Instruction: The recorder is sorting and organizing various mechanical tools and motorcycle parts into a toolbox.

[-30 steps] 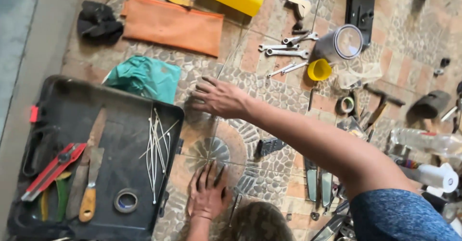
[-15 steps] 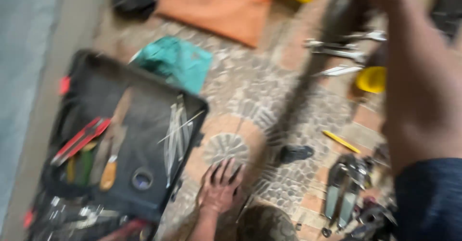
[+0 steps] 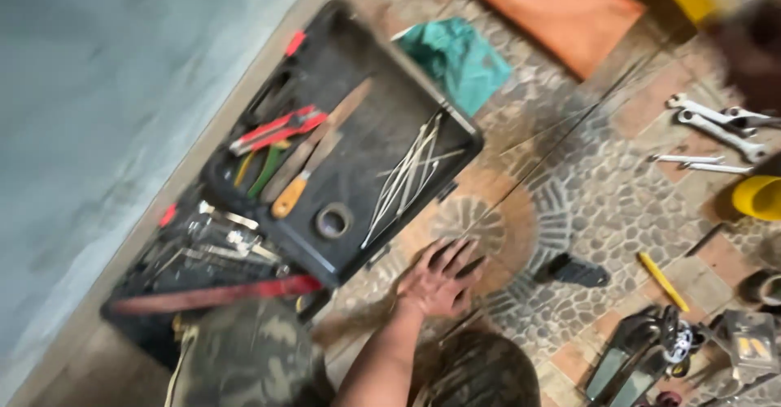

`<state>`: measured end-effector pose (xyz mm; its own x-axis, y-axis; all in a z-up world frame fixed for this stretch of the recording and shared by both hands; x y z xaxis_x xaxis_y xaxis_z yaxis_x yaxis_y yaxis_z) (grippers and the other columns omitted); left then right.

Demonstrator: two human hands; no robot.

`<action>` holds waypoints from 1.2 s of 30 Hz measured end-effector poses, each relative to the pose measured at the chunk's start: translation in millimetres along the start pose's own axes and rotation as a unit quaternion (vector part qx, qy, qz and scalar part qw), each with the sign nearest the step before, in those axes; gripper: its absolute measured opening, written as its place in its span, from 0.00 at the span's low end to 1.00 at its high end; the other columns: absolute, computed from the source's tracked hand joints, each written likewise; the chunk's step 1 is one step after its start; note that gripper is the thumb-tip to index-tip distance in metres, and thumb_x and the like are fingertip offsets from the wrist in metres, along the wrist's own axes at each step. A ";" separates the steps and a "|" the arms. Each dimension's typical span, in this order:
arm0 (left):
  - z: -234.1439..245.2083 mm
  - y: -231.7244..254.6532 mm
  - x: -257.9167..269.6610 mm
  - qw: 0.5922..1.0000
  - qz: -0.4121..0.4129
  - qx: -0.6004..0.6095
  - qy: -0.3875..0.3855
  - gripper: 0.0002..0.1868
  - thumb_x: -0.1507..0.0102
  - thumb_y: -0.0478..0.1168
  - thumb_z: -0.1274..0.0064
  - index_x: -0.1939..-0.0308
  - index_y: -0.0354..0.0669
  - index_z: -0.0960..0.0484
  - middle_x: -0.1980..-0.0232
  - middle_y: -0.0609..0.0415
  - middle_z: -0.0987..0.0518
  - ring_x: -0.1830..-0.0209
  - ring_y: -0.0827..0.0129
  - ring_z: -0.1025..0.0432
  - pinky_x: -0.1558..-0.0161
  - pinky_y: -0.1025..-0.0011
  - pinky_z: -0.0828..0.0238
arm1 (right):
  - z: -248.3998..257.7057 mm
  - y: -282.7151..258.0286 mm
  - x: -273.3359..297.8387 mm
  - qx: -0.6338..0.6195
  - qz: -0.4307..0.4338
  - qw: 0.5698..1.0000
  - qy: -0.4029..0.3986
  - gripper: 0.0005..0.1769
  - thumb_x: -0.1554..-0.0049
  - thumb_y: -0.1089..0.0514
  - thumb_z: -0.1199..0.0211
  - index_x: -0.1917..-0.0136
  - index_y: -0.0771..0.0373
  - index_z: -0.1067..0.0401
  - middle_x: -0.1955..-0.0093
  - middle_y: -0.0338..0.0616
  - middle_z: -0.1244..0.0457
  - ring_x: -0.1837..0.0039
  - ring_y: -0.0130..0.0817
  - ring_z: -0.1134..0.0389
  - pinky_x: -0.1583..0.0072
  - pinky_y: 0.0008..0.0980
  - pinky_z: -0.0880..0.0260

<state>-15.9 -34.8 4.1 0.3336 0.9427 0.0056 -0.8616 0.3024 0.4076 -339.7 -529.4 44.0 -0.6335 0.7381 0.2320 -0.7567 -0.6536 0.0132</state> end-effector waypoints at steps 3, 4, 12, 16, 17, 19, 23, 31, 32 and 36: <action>-0.6 -3.6 0.8 0.998 0.002 0.058 0.015 0.37 0.38 0.55 0.51 0.23 0.61 0.35 0.18 0.48 0.43 0.17 0.54 0.50 0.21 0.48 0.55 | 131.9 -247.5 -26.9 0.030 0.036 0.998 -0.046 0.27 0.42 0.30 0.36 0.49 0.55 0.22 0.56 0.45 0.31 0.54 0.47 0.28 0.54 0.47 0.28; 2.6 -2.3 3.2 0.998 0.003 0.056 0.016 0.37 0.38 0.55 0.51 0.23 0.61 0.35 0.18 0.48 0.43 0.17 0.54 0.50 0.21 0.48 0.55 | 136.5 -288.7 -34.3 0.030 0.038 0.998 -0.044 0.27 0.42 0.30 0.36 0.49 0.55 0.22 0.56 0.45 0.31 0.54 0.47 0.28 0.54 0.47 0.28; 1.9 -5.2 3.1 0.997 0.004 0.075 0.017 0.41 0.41 0.55 0.49 0.22 0.60 0.36 0.18 0.47 0.43 0.17 0.55 0.49 0.19 0.47 0.58 | 84.5 -520.3 -90.1 -0.017 0.417 0.907 -0.053 0.24 0.50 0.36 0.31 0.50 0.53 0.25 0.49 0.39 0.34 0.44 0.38 0.31 0.34 0.50 0.42; -4.3 -7.5 6.5 0.996 0.017 0.090 0.015 0.40 0.41 0.57 0.50 0.23 0.59 0.36 0.17 0.48 0.44 0.16 0.55 0.50 0.19 0.48 0.60 | 68.9 -548.9 -105.3 -0.036 0.463 0.885 0.019 0.21 0.52 0.40 0.30 0.47 0.47 0.24 0.48 0.38 0.34 0.41 0.40 0.31 0.31 0.50 0.44; -6.1 -9.0 5.8 0.997 0.008 0.077 0.003 0.40 0.40 0.57 0.50 0.23 0.59 0.36 0.17 0.49 0.44 0.16 0.55 0.51 0.19 0.49 0.60 | 84.6 -554.3 -108.5 -0.049 0.448 0.889 0.088 0.20 0.52 0.42 0.31 0.47 0.46 0.23 0.47 0.35 0.34 0.38 0.41 0.31 0.32 0.50 0.43; -6.5 -8.2 6.7 0.998 0.002 0.066 -0.009 0.40 0.40 0.58 0.51 0.23 0.59 0.36 0.16 0.50 0.44 0.16 0.55 0.51 0.19 0.49 0.60 | 102.8 -576.3 -111.0 -0.063 0.430 0.887 0.154 0.18 0.53 0.45 0.32 0.47 0.45 0.23 0.46 0.33 0.33 0.36 0.41 0.32 0.32 0.50 0.43; -8.2 -2.5 3.7 0.994 0.002 0.059 -0.090 0.34 0.38 0.58 0.55 0.26 0.61 0.32 0.18 0.53 0.41 0.17 0.57 0.50 0.19 0.47 0.61 | 101.1 -632.4 -119.5 -0.189 0.330 0.918 0.115 0.22 0.49 0.47 0.31 0.43 0.56 0.25 0.39 0.47 0.35 0.34 0.50 0.35 0.40 0.54 0.38; -13.1 -8.7 6.0 0.990 0.026 0.048 -0.133 0.30 0.36 0.57 0.58 0.29 0.60 0.29 0.21 0.54 0.37 0.18 0.57 0.48 0.20 0.45 0.61 | 82.5 -627.1 -135.3 -0.049 0.430 0.896 0.101 0.15 0.49 0.60 0.37 0.46 0.60 0.27 0.42 0.47 0.35 0.35 0.45 0.35 0.38 0.48 0.36; -8.3 -10.1 6.4 0.996 0.018 0.035 -0.077 0.33 0.37 0.57 0.57 0.27 0.60 0.31 0.18 0.53 0.40 0.17 0.58 0.49 0.19 0.48 0.60 | 83.9 -616.5 -137.9 -0.027 0.423 0.900 0.097 0.13 0.46 0.60 0.38 0.47 0.60 0.27 0.44 0.46 0.35 0.37 0.44 0.35 0.38 0.49 0.37; 1.5 -5.2 -1.8 0.999 -0.002 0.037 -0.019 0.39 0.39 0.58 0.56 0.23 0.59 0.36 0.17 0.50 0.46 0.17 0.57 0.51 0.20 0.50 0.61 | 91.2 -560.2 -136.7 0.000 0.336 0.932 0.135 0.06 0.38 0.59 0.39 0.47 0.59 0.26 0.40 0.44 0.35 0.31 0.43 0.35 0.30 0.50 0.40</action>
<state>-11.5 -38.3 3.4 0.3529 0.9350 0.0367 -0.8301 0.2947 0.4734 185.5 -279.4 93.5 -0.9820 0.1769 -0.0661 -0.1740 -0.9836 -0.0474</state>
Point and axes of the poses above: each hand's wrist, its own x-axis away from the middle knuckle, its own z-axis out of the back of the hand, y = z × x, the point moved 5 cm from there along -x, towards the middle knuckle
